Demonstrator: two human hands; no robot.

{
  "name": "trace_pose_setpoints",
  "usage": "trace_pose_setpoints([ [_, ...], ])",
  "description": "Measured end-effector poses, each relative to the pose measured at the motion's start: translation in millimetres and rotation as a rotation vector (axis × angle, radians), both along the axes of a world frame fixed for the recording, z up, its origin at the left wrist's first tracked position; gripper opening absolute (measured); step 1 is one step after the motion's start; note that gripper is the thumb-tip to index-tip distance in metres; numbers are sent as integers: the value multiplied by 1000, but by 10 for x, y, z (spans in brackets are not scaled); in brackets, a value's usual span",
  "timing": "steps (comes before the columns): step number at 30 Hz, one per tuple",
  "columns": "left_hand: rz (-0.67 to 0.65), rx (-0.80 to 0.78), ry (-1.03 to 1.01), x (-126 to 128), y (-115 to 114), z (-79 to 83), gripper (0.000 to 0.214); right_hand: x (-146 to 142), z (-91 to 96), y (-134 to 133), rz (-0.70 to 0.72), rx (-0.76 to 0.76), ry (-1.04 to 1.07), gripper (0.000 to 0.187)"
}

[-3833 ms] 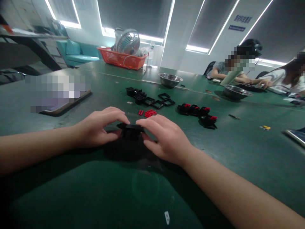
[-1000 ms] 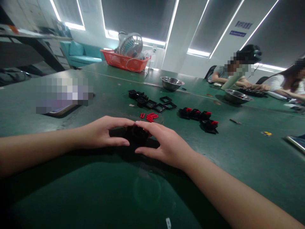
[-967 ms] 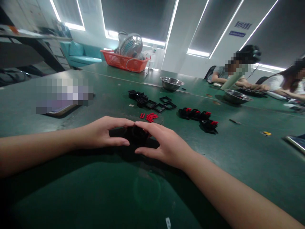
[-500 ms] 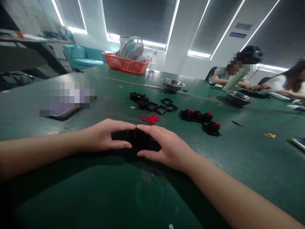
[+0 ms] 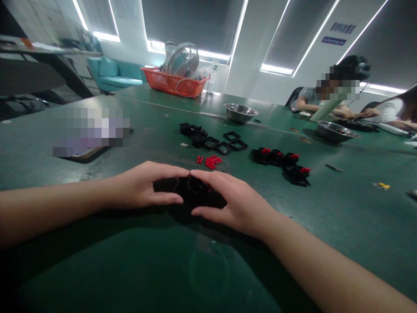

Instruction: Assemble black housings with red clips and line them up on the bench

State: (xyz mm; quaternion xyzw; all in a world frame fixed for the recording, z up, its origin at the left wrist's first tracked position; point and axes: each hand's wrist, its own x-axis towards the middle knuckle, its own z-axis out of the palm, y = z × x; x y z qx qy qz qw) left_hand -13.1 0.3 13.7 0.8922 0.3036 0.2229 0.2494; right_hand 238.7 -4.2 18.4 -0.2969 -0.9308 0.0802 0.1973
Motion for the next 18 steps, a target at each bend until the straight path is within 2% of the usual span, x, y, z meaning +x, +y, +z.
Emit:
trace_pose_setpoints([
  [18,23,-54,-44,19,-37,38,45,-15,21,-37,2,-10,-22,63],
])
